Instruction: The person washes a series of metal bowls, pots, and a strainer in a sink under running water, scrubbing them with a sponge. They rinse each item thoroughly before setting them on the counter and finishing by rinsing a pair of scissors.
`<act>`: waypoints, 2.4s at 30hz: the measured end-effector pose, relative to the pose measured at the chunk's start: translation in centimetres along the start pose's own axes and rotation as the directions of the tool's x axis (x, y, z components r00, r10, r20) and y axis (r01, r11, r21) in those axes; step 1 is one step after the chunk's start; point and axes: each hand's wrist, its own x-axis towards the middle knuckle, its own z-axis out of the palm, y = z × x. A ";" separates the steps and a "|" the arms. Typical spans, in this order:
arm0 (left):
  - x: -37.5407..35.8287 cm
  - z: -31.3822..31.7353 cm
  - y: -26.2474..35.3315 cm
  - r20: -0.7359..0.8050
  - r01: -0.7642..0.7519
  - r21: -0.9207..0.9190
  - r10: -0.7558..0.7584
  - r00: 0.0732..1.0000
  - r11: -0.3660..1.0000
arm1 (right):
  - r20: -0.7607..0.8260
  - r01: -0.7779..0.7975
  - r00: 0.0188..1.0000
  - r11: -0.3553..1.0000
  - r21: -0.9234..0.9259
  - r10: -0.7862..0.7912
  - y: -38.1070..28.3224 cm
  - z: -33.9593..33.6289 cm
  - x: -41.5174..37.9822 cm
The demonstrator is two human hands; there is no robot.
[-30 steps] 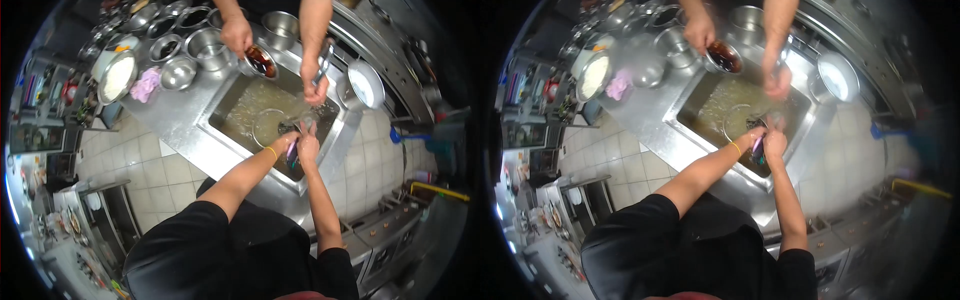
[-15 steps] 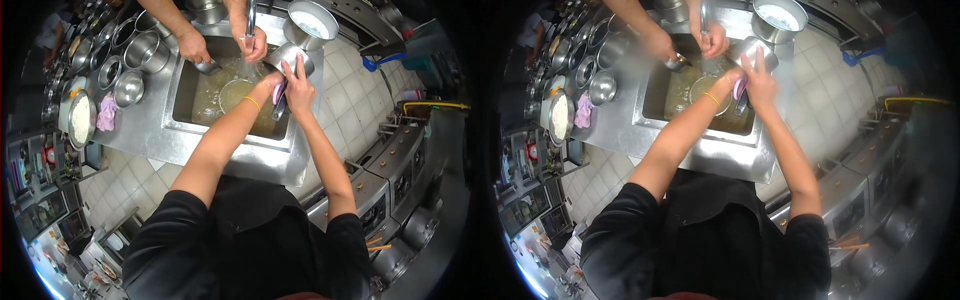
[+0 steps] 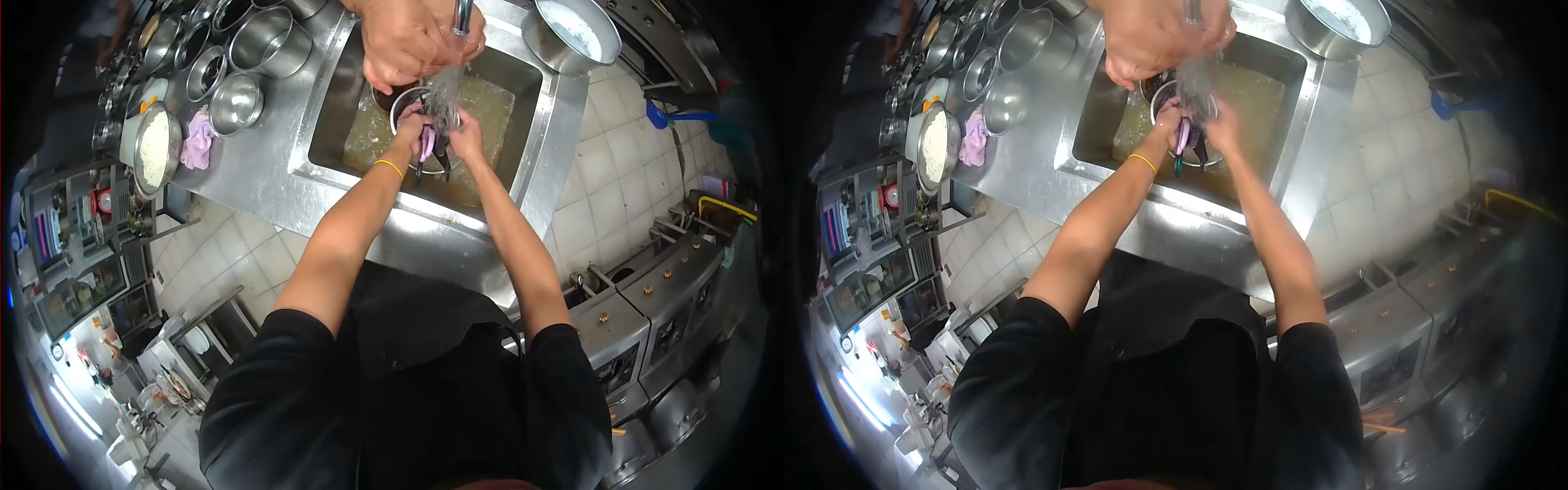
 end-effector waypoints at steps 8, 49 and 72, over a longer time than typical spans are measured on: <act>0.3 0.1 0.2 0.188 -0.135 0.037 0.125 0.974 0.990 | 0.209 -0.204 0.967 0.936 0.287 0.147 -0.5 -0.6 2.2; -14.8 20.0 6.8 0.715 -0.051 0.078 -0.021 0.699 0.996 | 0.156 0.271 0.652 0.036 -0.962 -0.742 -26.2 -12.7 -2.7; -10.1 21.3 5.0 0.645 -0.730 0.671 0.583 0.493 -0.125 | -0.577 0.019 0.735 0.840 0.542 0.356 -3.6 -19.1 -7.4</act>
